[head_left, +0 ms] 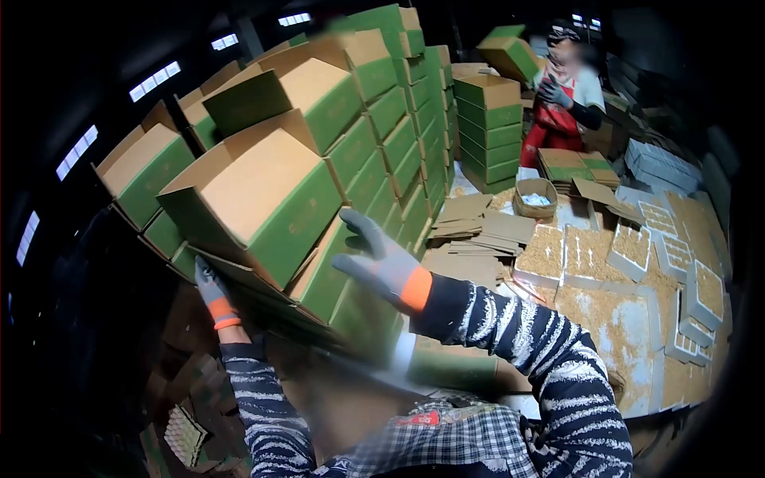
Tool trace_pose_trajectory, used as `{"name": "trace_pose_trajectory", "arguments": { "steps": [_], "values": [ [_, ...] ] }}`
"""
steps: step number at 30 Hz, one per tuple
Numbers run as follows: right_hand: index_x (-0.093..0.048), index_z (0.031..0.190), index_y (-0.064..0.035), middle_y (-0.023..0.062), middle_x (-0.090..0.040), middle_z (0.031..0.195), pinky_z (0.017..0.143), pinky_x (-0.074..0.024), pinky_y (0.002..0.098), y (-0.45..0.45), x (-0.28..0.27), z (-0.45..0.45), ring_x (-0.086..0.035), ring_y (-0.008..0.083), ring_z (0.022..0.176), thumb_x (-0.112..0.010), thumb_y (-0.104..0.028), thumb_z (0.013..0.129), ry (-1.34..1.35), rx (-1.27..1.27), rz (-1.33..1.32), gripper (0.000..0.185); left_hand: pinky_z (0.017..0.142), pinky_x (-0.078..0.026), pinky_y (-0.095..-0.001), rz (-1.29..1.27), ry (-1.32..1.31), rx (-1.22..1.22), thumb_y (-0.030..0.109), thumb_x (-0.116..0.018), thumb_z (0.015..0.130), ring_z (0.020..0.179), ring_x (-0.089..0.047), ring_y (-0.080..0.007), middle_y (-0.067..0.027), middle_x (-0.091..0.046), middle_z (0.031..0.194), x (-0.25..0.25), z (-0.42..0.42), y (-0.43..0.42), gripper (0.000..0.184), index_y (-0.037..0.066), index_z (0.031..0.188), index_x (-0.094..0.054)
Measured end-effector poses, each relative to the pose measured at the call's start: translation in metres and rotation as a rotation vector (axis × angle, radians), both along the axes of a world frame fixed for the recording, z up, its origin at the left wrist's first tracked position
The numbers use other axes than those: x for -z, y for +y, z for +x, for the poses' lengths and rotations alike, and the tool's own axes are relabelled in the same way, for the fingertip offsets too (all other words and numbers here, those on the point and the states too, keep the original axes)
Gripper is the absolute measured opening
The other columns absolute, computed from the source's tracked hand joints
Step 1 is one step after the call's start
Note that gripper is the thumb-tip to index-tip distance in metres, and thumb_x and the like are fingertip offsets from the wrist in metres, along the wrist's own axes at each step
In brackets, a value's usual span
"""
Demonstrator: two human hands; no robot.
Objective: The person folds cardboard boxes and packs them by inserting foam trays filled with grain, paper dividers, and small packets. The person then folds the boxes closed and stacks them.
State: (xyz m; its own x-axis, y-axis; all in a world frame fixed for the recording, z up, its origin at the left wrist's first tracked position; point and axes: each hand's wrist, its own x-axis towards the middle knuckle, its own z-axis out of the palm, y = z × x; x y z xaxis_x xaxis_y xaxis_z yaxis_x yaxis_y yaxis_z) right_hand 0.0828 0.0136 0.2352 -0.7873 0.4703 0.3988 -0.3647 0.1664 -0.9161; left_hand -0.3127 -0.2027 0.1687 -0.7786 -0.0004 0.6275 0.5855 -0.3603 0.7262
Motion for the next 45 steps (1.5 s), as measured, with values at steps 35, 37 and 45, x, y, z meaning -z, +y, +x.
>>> {"name": "trace_pose_trajectory", "arguments": {
  "steps": [35, 37, 45],
  "values": [
    [-0.067, 0.092, -0.0156, -0.0015, -0.067, 0.090, 0.090, -0.0467, 0.0396, 0.087, 0.155, 0.327, -0.060, 0.0232, 0.086, -0.068, -0.019, 0.080, -0.215, 0.556, 0.916, 0.012, 0.073, -0.050, -0.0396, -1.668, 0.852, 1.062, 0.034, -0.058, 0.093, 0.079, -0.065, -0.0331, -0.0177, -0.068, 0.083, 0.055, 0.348, 0.276, 0.034, 0.003, 0.104, -0.066],
    [-0.067, 0.088, -0.0144, 0.0005, -0.067, 0.086, 0.082, -0.0470, 0.0383, 0.085, 0.139, 0.319, -0.059, 0.0261, 0.082, -0.062, -0.014, 0.081, -0.053, 0.558, 0.777, 0.008, 0.067, -0.047, -0.0296, -1.482, 0.422, 0.977, 0.026, -0.059, 0.095, 0.071, -0.059, -0.0162, -0.0096, -0.065, 0.077, 0.056, 0.347, 0.285, 0.027, 0.000, 0.099, -0.066],
    [-0.060, 0.121, -0.0156, 0.0108, -0.060, 0.114, 0.097, -0.0424, 0.0481, 0.082, 0.169, 0.279, -0.053, 0.0301, 0.111, -0.070, -0.043, 0.084, -0.631, 0.634, 0.819, 0.047, 0.113, -0.030, -0.0512, -1.058, 0.904, 1.286, 0.015, -0.066, 0.087, 0.115, -0.059, -0.0323, -0.0109, -0.069, 0.112, 0.121, 0.422, 0.281, 0.034, 0.012, 0.121, -0.066]
  ]
}}
